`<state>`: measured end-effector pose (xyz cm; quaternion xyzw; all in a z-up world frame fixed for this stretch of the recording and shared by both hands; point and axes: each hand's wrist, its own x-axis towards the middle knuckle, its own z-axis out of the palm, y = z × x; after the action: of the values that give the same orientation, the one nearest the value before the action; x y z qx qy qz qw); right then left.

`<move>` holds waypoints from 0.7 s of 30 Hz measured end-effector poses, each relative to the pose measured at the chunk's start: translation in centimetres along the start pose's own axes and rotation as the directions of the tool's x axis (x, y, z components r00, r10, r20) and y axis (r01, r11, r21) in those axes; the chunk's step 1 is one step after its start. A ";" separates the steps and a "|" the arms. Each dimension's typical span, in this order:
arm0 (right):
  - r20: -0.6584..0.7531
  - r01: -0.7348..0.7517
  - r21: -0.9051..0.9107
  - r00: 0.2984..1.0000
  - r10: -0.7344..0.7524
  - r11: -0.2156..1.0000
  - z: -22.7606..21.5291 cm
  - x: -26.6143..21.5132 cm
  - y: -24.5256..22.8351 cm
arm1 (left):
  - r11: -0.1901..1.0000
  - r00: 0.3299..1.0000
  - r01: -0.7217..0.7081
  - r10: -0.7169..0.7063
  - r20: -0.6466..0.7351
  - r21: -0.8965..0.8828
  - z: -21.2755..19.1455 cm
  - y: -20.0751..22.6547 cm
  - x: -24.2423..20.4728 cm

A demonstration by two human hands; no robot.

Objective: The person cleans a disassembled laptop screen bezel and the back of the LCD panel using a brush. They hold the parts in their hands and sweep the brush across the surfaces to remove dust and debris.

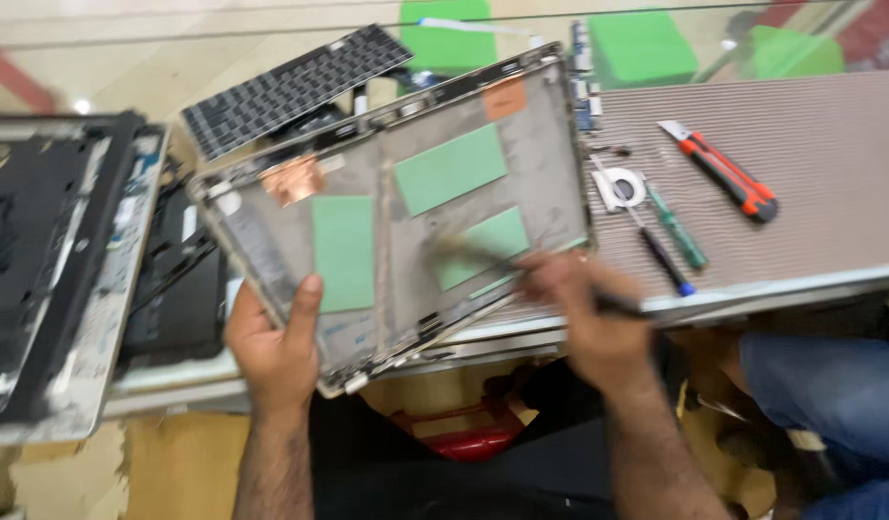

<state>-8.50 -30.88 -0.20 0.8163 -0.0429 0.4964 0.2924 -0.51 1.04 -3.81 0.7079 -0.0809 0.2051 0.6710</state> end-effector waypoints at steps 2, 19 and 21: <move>0.555 -0.582 0.810 0.802 0.221 0.076 -2.7 4.6 -1.3 | 1.000 0.999 0.001 -0.002 -0.053 -0.017 -0.2 -1.0 -0.3; 0.715 -0.780 0.623 0.596 0.365 0.055 -1.7 4.6 7.3 | 0.991 0.996 0.031 -0.020 -0.091 0.127 1.2 2.3 -0.5; 0.768 -0.799 0.598 0.594 0.240 0.064 -2.3 4.8 8.2 | 0.992 0.996 0.034 -0.024 -0.081 0.122 1.3 2.4 -0.4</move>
<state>-10.81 -35.36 8.17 0.8329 -0.1269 0.2761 -0.4625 -1.54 -0.50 -1.75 0.7403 -0.0311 0.2280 0.6317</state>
